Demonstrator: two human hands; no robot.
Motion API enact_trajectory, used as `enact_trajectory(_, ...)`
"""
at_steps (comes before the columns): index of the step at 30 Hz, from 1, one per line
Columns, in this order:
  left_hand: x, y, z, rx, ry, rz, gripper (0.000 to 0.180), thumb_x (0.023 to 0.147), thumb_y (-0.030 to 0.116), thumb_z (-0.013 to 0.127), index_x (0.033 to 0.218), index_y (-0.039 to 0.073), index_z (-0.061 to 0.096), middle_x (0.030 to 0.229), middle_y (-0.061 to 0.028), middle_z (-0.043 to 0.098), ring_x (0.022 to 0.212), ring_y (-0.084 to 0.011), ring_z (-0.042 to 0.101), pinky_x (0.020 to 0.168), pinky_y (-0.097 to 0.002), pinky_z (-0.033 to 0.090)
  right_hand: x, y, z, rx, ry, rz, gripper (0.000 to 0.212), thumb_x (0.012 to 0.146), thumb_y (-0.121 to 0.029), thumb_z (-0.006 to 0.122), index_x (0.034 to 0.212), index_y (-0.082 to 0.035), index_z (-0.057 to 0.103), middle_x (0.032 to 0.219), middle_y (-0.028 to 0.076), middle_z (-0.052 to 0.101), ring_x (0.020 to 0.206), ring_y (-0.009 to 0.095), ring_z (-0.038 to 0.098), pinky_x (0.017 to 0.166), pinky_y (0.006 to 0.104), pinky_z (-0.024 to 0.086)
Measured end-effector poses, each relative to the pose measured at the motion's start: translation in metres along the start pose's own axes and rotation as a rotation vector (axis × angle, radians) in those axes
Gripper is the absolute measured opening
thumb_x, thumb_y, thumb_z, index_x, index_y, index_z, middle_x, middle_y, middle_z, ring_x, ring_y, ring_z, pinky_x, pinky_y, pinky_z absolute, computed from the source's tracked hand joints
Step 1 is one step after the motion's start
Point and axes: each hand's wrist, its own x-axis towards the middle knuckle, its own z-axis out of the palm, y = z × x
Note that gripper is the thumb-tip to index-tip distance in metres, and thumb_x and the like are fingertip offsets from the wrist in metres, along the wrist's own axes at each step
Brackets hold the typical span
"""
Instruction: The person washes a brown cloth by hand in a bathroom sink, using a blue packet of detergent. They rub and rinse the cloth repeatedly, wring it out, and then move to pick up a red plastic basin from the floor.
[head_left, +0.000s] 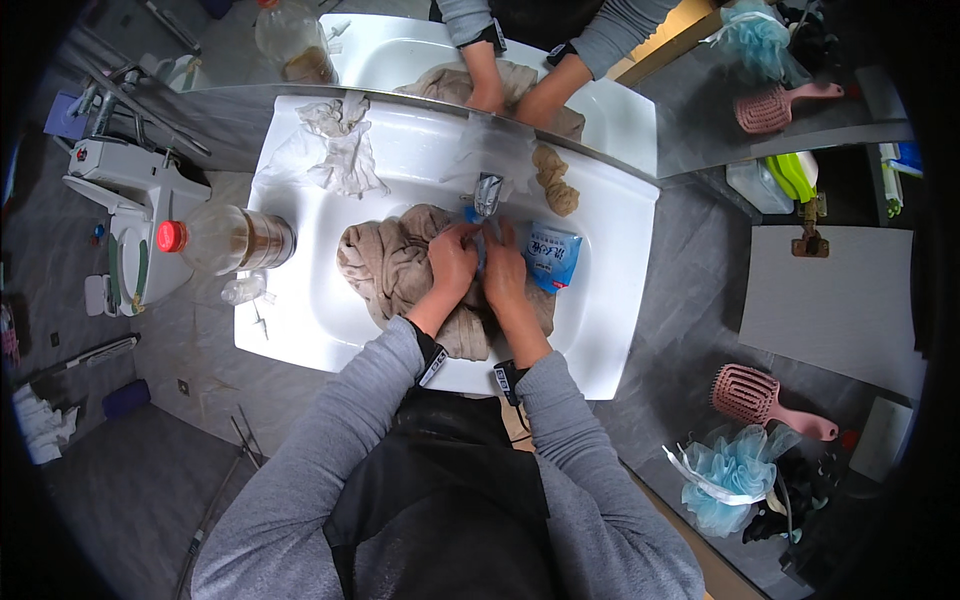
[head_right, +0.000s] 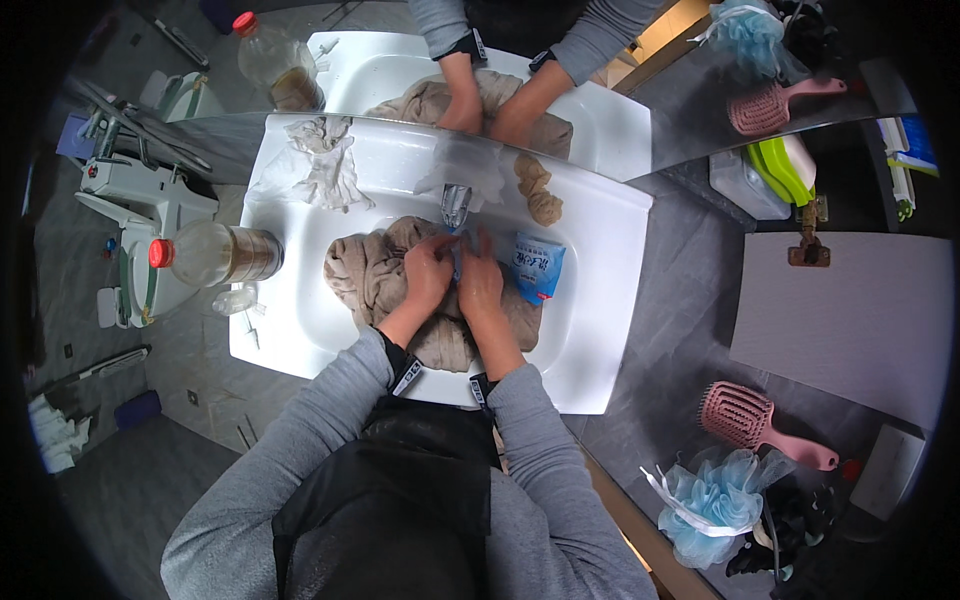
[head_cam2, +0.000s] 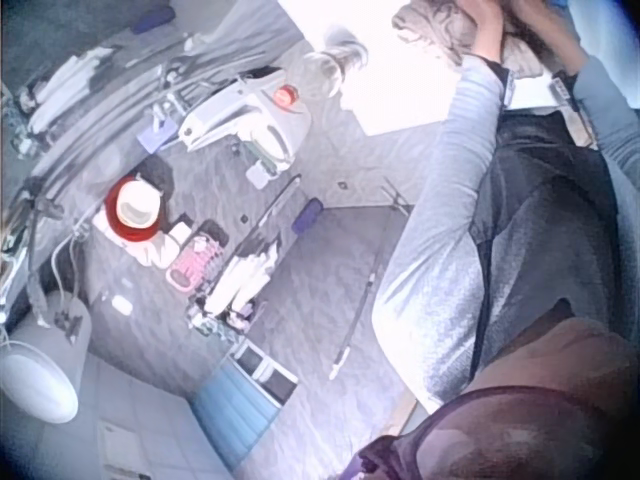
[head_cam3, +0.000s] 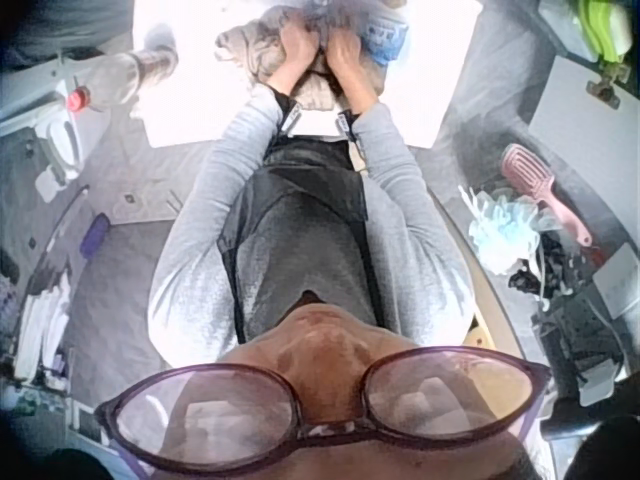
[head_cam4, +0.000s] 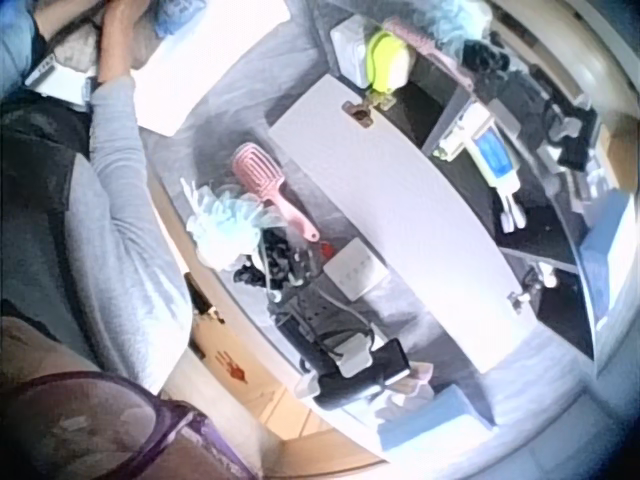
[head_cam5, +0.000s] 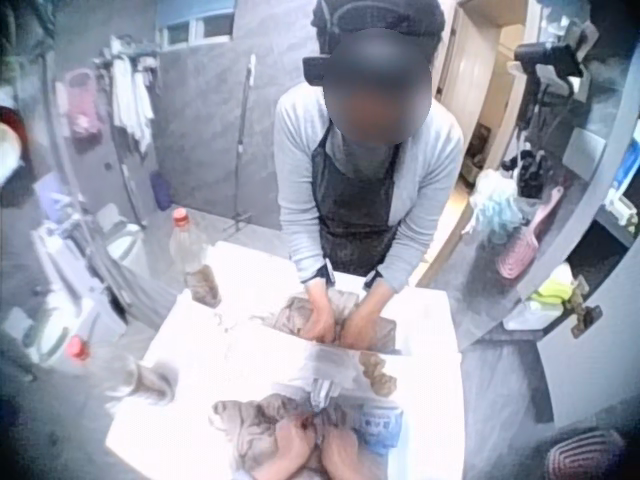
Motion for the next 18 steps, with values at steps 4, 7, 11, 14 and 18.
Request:
enact_trajectory(4, -0.004, -0.007, -0.007, 0.128, -0.03, 0.043, 0.029, 0.068, 0.0, 0.054, 0.09, 0.006, 0.072, 0.084, -0.0169, 0.066, 0.078, -0.0356, 0.064, 0.071, -0.042, 0.05, 0.002, 0.002, 0.008, -0.04, -0.202, 0.14, 0.03, 0.081, -0.004, 0.053, 0.109, -0.009, 0.061, 0.112, 0.021, 0.058, 0.094, 0.042, 0.06, 0.078, 0.0481, 0.05)
enact_trajectory(7, -0.004, -0.012, -0.024, 0.183, -0.061, 0.02, 0.028, 0.067, 0.0, 0.055, 0.088, 0.005, 0.072, 0.085, -0.0172, 0.065, 0.079, -0.0351, 0.063, 0.071, -0.0417, 0.05, 0.003, 0.0, 0.009, -0.063, -0.212, 0.106, 0.033, 0.08, -0.003, 0.051, 0.112, -0.006, 0.058, 0.104, 0.021, 0.062, 0.095, 0.042, 0.06, 0.078, 0.0491, 0.049)
enact_trajectory(11, -0.009, -0.004, -0.056, 0.22, -0.048, -0.013, 0.03, 0.067, 0.003, 0.057, 0.094, 0.005, 0.072, 0.082, -0.0156, 0.063, 0.074, -0.0327, 0.062, 0.069, -0.0404, 0.05, 0.0, -0.02, 0.004, 0.061, -0.195, -0.04, 0.047, 0.069, -0.003, 0.061, 0.116, -0.004, 0.057, 0.102, 0.024, 0.062, 0.095, 0.042, 0.059, 0.081, 0.0486, 0.048)
enact_trajectory(14, -0.022, 0.015, -0.083, 0.204, -0.061, -0.087, 0.038, 0.068, 0.005, 0.061, 0.105, 0.006, 0.068, 0.083, -0.0126, 0.062, 0.066, -0.0239, 0.059, 0.065, -0.034, 0.049, -0.008, -0.041, -0.009, 0.27, -0.26, -0.076, 0.054, 0.067, -0.003, 0.063, 0.121, 0.0, 0.053, 0.105, 0.025, 0.061, 0.097, 0.043, 0.058, 0.084, 0.0462, 0.047)
enact_trajectory(18, -0.045, 0.04, -0.115, 0.174, -0.044, -0.132, 0.044, 0.068, 0.006, 0.064, 0.112, 0.005, 0.065, 0.087, -0.0101, 0.063, 0.063, -0.0171, 0.057, 0.063, -0.0296, 0.048, -0.021, -0.069, -0.031, 0.34, -0.401, -0.119, 0.061, 0.068, -0.001, 0.063, 0.126, 0.002, 0.048, 0.107, 0.026, 0.061, 0.098, 0.043, 0.058, 0.084, 0.0452, 0.047)
